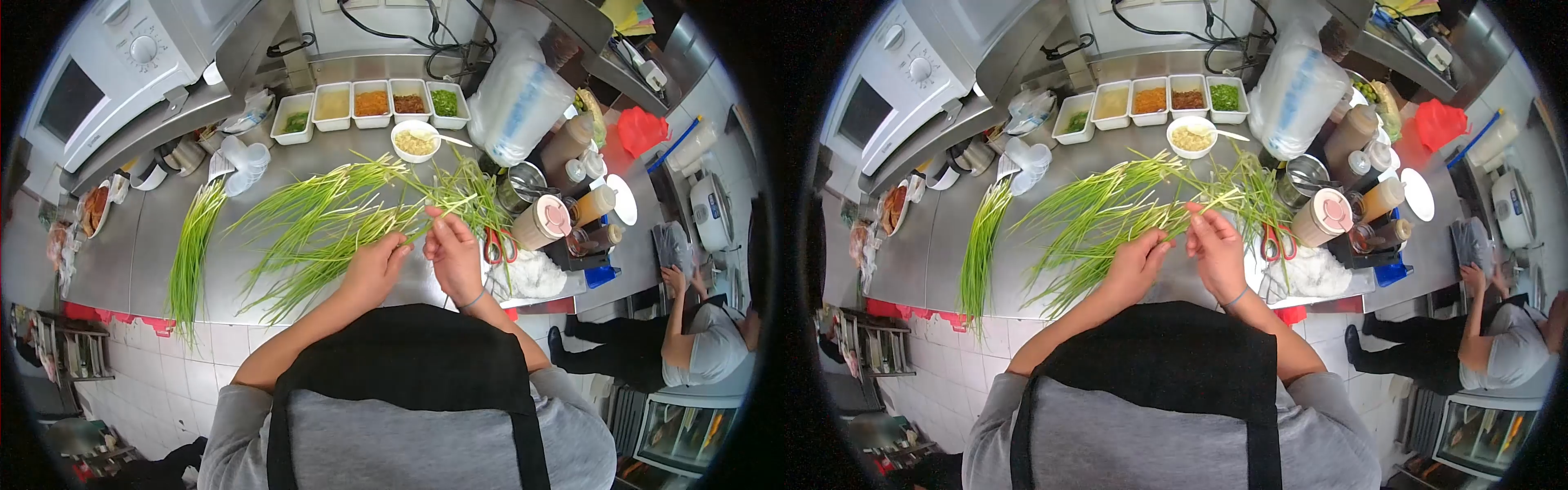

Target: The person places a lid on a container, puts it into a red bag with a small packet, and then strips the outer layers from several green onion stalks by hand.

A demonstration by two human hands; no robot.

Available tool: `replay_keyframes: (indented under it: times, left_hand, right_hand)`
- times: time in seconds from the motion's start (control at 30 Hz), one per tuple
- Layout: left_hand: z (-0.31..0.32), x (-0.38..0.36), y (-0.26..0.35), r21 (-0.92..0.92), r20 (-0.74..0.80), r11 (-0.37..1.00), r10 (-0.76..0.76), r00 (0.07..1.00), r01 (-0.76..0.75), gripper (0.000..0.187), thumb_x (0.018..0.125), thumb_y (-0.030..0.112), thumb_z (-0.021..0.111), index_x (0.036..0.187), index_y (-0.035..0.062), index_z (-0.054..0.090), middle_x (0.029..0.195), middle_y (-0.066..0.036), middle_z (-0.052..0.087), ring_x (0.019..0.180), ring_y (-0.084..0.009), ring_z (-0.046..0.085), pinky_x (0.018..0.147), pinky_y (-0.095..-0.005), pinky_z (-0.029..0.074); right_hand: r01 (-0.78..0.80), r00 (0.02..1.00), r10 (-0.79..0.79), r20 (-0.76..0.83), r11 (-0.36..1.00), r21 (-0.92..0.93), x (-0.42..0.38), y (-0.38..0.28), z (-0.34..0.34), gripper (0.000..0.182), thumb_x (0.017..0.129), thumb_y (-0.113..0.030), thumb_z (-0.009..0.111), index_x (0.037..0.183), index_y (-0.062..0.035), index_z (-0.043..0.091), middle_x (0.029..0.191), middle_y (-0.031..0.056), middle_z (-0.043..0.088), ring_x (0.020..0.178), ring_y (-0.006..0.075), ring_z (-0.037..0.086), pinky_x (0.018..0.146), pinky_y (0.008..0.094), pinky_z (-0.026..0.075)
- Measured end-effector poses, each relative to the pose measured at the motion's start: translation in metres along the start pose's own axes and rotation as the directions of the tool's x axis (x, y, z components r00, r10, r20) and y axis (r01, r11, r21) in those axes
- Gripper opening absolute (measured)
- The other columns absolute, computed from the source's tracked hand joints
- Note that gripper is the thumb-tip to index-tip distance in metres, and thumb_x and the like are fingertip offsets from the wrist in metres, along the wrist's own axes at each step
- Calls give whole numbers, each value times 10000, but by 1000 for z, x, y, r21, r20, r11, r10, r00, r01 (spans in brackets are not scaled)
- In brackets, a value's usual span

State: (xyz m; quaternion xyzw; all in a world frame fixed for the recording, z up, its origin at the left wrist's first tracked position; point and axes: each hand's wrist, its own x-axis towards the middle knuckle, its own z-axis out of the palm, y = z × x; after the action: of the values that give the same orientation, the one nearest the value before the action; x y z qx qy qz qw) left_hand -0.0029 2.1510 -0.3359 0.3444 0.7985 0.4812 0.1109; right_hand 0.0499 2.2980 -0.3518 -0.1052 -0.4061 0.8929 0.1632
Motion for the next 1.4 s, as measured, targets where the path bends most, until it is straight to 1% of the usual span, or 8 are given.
replay_keyframes:
  times: [0.2,0.27,0.37,0.53,0.63,0.87,1.03,1.4]
  left_hand:
    - [-49,-11,-18,406,-77,907,-92,993,115,138,890,143,498,937,45,584,817,-162,623,748,-378,593,634,-423,472]
    - [-99,-23,-65,516,-296,856,161,942,16,140,854,123,486,945,65,575,718,-191,606,634,-379,589,560,-457,462]
    - [-196,-58,-101,471,-676,722,-72,733,506,197,892,215,486,937,59,598,730,-192,618,653,-386,601,567,-455,457]
    - [-291,-89,-160,422,-805,511,-168,569,748,267,897,308,496,1015,86,585,854,-187,635,820,-378,604,709,-456,466]
    - [-294,-72,-206,697,-717,183,168,676,694,308,872,327,530,1067,95,583,1025,-167,608,986,-364,553,834,-454,432]
    - [-184,44,-165,716,-346,688,198,917,121,353,770,198,655,1095,79,585,1059,-141,570,1056,-333,481,886,-423,408]
    - [-102,84,-160,691,-298,709,101,949,141,313,800,210,617,1100,126,587,1100,-115,552,1054,-309,492,878,-439,402]
    - [-56,78,-95,528,125,848,-34,992,-37,311,881,288,483,1153,169,578,1107,-92,583,1065,-287,515,911,-439,324]
  right_hand:
    - [170,984,-170,-59,985,-9,35,-37,-36,116,878,-93,568,961,-14,586,732,12,588,587,61,517,520,169,415]
    - [264,951,-257,-171,965,15,45,-59,-49,117,892,-105,556,976,-27,579,786,9,579,634,62,508,548,179,422]
    - [304,941,-302,-154,953,-10,47,-79,-72,164,911,-194,550,948,-35,565,765,4,559,641,74,488,570,185,401]
    - [174,963,-170,-211,985,0,48,-55,-93,213,917,-222,539,990,-23,568,779,27,582,637,93,516,567,206,420]
    - [89,977,-112,-184,988,-128,49,-36,-85,210,913,-188,539,1016,-8,572,802,48,602,669,106,552,598,224,454]
    - [-21,953,236,191,679,-734,38,9,-66,140,826,-10,535,934,4,624,824,61,635,735,119,592,684,241,480]
    - [15,765,561,315,474,-881,24,17,-49,132,806,-36,572,909,-5,648,815,80,658,743,137,611,698,263,481]
    - [690,639,106,762,359,-629,47,71,13,195,708,-24,578,892,-56,633,964,122,612,913,308,570,792,380,463]
